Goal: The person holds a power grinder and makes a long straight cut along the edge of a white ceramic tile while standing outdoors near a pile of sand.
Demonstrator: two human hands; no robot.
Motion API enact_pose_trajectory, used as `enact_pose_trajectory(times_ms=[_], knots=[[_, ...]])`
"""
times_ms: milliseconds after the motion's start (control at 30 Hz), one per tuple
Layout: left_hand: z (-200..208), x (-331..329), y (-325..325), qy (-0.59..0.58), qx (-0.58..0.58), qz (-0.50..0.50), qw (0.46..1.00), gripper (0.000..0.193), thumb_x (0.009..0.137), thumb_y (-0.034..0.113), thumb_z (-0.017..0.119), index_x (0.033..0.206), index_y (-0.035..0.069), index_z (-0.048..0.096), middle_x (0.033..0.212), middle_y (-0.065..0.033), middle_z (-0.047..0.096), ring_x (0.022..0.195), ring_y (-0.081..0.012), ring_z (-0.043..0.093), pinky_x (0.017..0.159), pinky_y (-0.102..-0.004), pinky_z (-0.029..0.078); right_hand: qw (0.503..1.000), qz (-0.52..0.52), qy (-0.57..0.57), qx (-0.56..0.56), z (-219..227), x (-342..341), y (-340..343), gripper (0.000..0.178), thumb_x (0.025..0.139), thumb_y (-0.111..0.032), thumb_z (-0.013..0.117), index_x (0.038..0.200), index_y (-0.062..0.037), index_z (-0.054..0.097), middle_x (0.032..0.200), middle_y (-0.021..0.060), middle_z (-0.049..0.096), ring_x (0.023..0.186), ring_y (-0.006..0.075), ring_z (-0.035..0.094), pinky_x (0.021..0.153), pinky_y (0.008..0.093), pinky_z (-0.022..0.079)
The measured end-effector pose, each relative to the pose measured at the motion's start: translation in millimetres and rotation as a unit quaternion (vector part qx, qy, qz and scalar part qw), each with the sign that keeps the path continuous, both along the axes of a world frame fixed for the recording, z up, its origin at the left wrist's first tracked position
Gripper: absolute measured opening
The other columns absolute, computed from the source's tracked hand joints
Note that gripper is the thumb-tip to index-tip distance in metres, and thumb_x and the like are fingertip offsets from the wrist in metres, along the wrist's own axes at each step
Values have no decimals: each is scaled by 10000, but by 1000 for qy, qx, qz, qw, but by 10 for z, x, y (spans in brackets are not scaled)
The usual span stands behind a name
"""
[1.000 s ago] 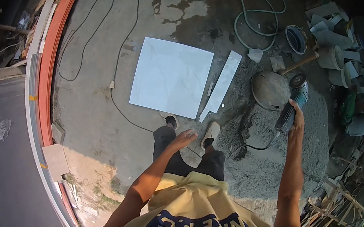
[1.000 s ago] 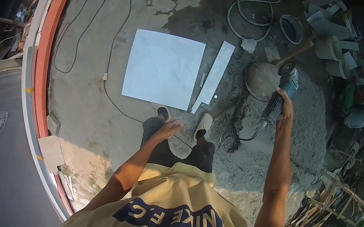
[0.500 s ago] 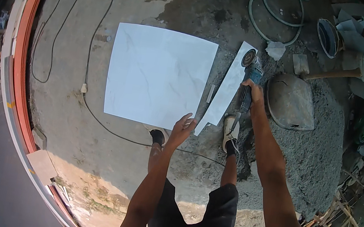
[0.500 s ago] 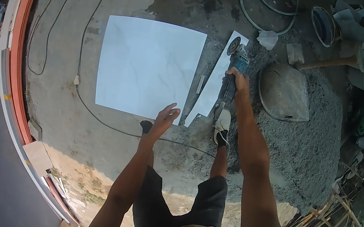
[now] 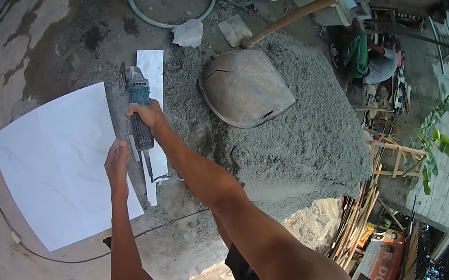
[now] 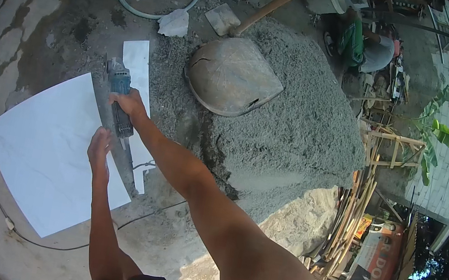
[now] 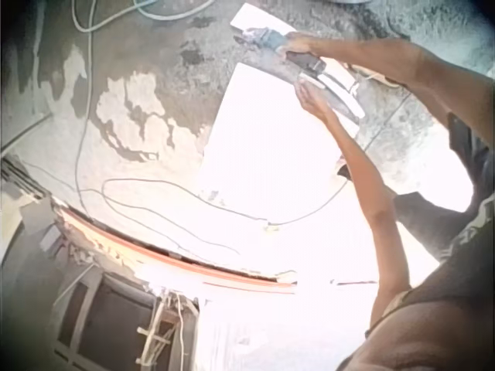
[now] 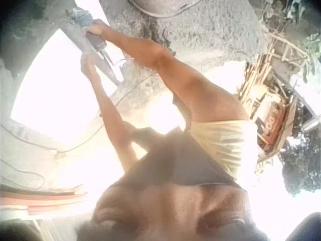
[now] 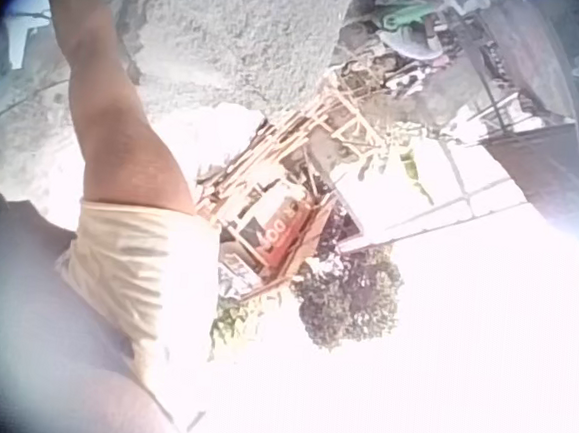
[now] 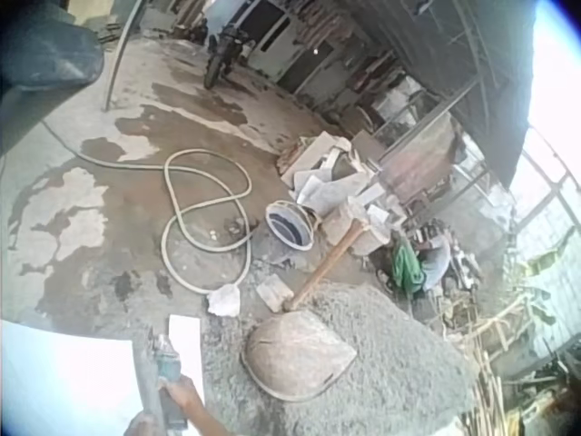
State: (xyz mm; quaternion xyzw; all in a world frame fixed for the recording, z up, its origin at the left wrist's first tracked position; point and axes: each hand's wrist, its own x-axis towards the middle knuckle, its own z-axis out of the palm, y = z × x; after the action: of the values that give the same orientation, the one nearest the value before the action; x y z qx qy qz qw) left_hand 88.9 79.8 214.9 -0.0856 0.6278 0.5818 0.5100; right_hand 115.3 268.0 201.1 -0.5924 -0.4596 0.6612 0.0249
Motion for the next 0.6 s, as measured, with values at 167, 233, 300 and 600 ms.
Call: enact_pose_trajectory(times_ms=[167,233,300,600], knots=[[-118,-98,232,18,-14,-45,999,804,955,473,658,1471,-88,403,1483,-246,474,1374,-290,470,1130,-373,360,999,27,-13,29,-37,77,29,501,593,-226,772,986,62,656,856,162,678,736,268,668,668,370,550],[-274,-165,313,36,-9,-34,999,720,957,482,650,1426,-38,483,1366,-160,539,1271,-244,507,1078,-380,379,1000,22,2,21,-26,-9,32,494,595,-221,771,985,60,656,858,162,678,737,264,667,670,368,550],[-340,-190,364,50,-5,-21,999,643,959,490,642,1381,12,564,1249,-74,603,1168,-198,545,1026,-387,397,1000,21,11,12,-44,-50,29,488,597,-216,770,984,58,655,860,163,677,739,260,667,672,367,550],[95,-298,613,-14,16,-72,997,1043,836,627,727,1469,-124,377,1390,-230,562,1312,-273,520,1089,-364,391,999,-1,41,-32,-149,26,13,200,703,-102,729,848,16,655,762,131,661,598,222,650,556,364,568]])
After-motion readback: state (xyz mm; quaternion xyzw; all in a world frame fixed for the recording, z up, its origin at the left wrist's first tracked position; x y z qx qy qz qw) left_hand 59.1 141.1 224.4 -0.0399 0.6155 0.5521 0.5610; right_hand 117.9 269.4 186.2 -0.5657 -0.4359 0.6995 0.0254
